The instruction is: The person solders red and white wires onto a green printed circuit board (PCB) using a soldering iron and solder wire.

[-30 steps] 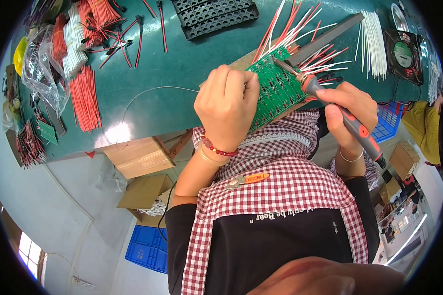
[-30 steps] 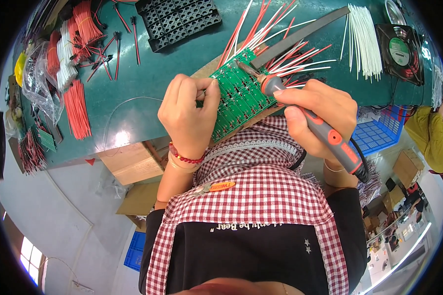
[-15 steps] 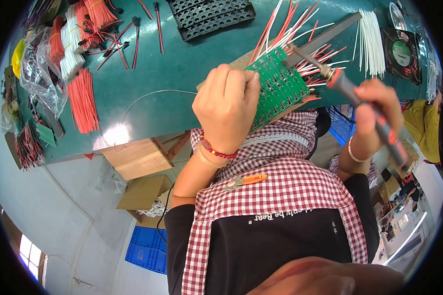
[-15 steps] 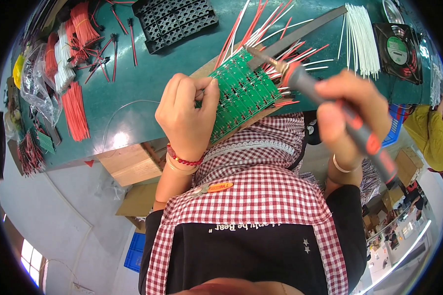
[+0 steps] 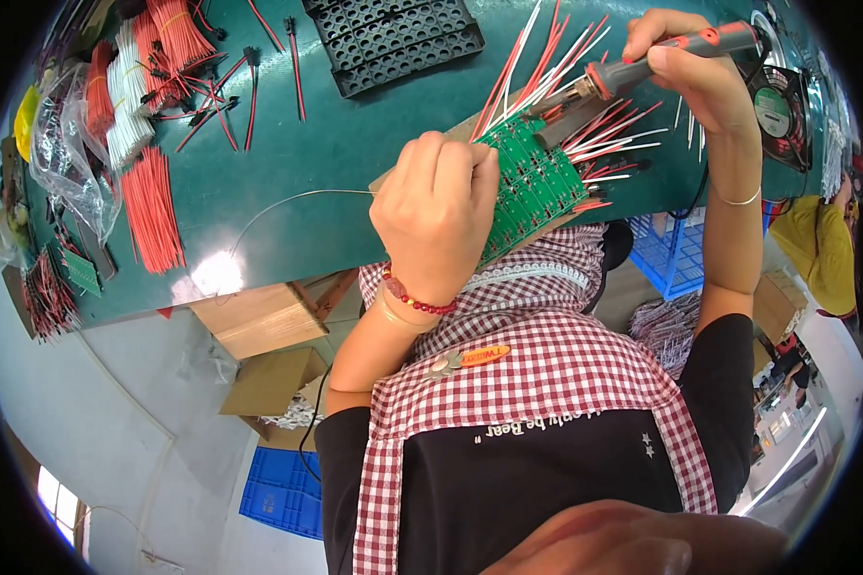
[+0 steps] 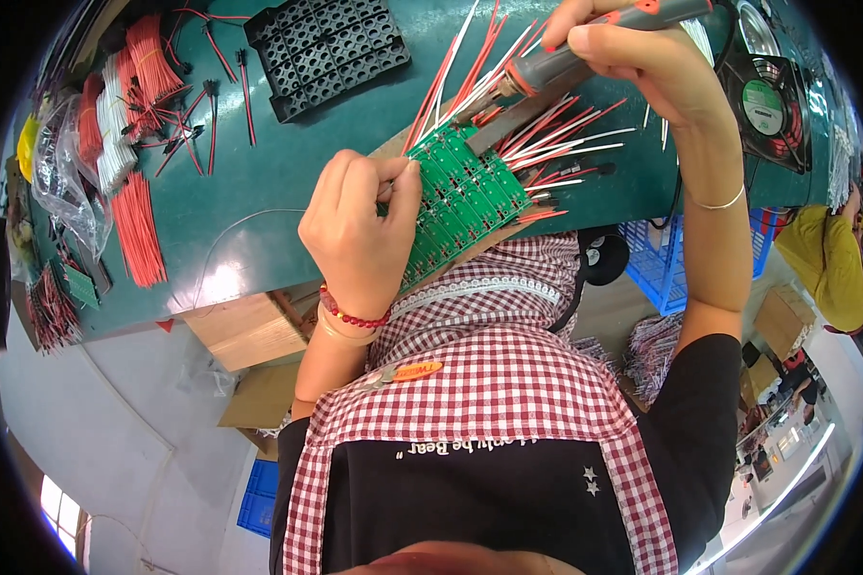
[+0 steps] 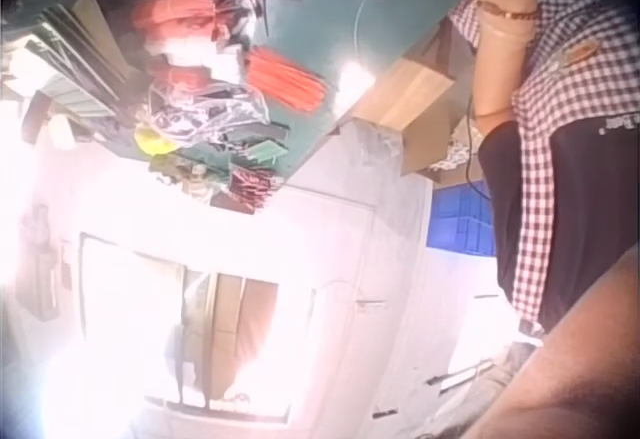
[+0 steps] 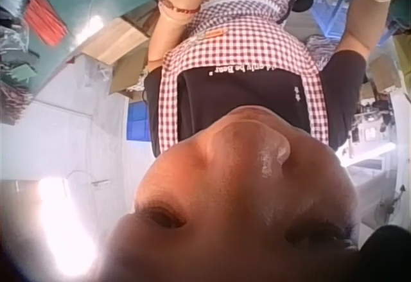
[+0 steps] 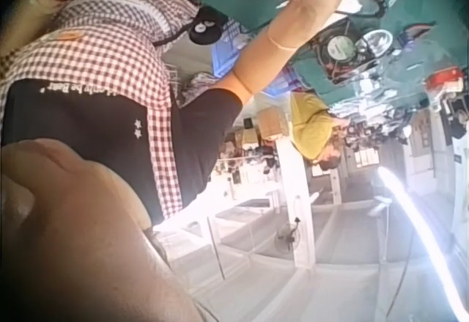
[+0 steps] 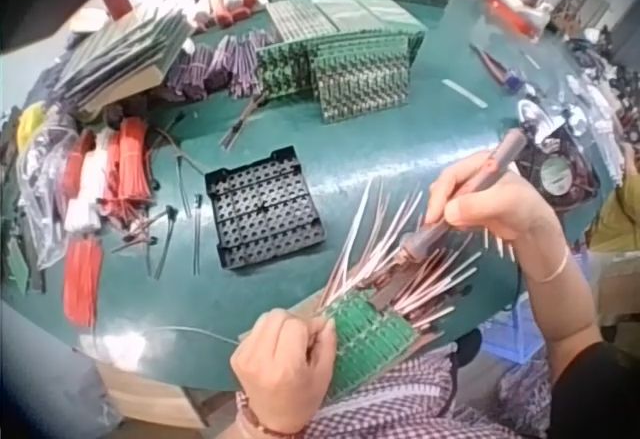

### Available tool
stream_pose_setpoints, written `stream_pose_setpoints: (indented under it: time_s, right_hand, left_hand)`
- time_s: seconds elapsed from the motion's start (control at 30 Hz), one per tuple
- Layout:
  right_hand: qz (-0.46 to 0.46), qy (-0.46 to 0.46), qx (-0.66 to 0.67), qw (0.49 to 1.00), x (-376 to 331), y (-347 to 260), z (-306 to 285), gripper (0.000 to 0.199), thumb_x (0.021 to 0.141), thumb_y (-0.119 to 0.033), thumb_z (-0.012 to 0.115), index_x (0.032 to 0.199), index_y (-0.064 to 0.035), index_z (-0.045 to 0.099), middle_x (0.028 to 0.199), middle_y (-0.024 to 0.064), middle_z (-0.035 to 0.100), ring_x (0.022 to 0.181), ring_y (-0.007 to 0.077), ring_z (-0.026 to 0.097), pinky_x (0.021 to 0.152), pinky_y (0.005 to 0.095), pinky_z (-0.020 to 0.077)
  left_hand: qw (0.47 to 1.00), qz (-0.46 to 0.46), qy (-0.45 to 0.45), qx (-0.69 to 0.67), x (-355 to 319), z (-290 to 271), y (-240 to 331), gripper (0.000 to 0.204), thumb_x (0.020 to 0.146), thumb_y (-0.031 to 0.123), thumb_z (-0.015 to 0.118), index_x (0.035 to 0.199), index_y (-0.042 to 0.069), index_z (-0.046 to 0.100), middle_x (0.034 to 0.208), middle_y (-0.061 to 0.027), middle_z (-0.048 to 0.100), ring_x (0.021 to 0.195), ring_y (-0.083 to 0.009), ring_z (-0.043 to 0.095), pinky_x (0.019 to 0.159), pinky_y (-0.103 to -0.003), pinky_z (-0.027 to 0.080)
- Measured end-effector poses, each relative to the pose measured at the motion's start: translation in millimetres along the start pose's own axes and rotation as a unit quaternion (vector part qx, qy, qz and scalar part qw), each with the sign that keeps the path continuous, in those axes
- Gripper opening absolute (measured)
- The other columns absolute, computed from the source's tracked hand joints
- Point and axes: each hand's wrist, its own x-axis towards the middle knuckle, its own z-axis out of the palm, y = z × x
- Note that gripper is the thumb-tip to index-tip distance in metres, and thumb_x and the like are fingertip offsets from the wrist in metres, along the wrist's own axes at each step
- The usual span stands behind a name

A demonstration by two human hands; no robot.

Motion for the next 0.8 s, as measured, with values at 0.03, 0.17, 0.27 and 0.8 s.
stream_pose_setpoints:
  time_s: [0.03, 0.17, 0.27, 0.8]
  right_hand:
    - [0.0, 0.0, 0.0, 1.0, 1.0, 0.0, 0.5, 0.027, 0.082, -0.028, 0.064, 0.088, -0.0023, 0.063, 0.076, -0.0005, 0.047, 0.063, 0.0056, 0.034, 0.054, 0.0228, 0.0231]
    - [0.02, -0.02, 0.0, 1.0, 2.2, 1.7, -4.2, 0.027, 0.083, -0.028, 0.064, 0.089, -0.0023, 0.064, 0.077, -0.0004, 0.048, 0.063, 0.0055, 0.035, 0.054, 0.023, 0.0242]
    - [0.023, -0.007, 0.026, 0.999, 3.0, -19.7, 8.2, 0.023, 0.079, -0.018, 0.066, 0.091, 0.0015, 0.066, 0.079, 0.0061, 0.058, 0.066, 0.0126, 0.047, 0.058, 0.0256, 0.0337]
    - [0.026, -0.003, 0.064, 0.998, 25.0, -41.1, 17.2, 0.026, 0.07, -0.015, 0.073, 0.085, 0.0066, 0.072, 0.078, 0.0095, 0.069, 0.067, 0.0123, 0.057, 0.06, 0.0227, 0.0403]
  left_hand:
    - [1.0, 0.004, 0.002, -0.004, 0.4, 0.3, -0.1, 0.022, 0.069, 0.002, 0.074, 0.071, 0.008, 0.053, 0.068, -0.004, 0.049, 0.06, -0.0202, 0.055, 0.048, -0.033, 0.042]
    - [1.0, 0.007, 0.001, 0.0, 0.2, 1.6, -0.8, 0.023, 0.069, 0.002, 0.074, 0.071, 0.008, 0.052, 0.068, -0.0043, 0.049, 0.06, -0.0204, 0.055, 0.048, -0.033, 0.042]
    - [1.0, 0.004, -0.006, 0.002, -0.1, 2.6, -1.5, 0.022, 0.07, 0.003, 0.074, 0.071, 0.008, 0.052, 0.068, -0.0045, 0.049, 0.06, -0.0206, 0.055, 0.048, -0.033, 0.042]
    - [1.0, 0.019, -0.01, -0.007, 0.0, 1.0, 3.2, 0.023, 0.072, 0.002, 0.076, 0.068, 0.006, 0.053, 0.062, -0.0025, 0.046, 0.054, -0.018, 0.05, 0.046, -0.03, 0.037]
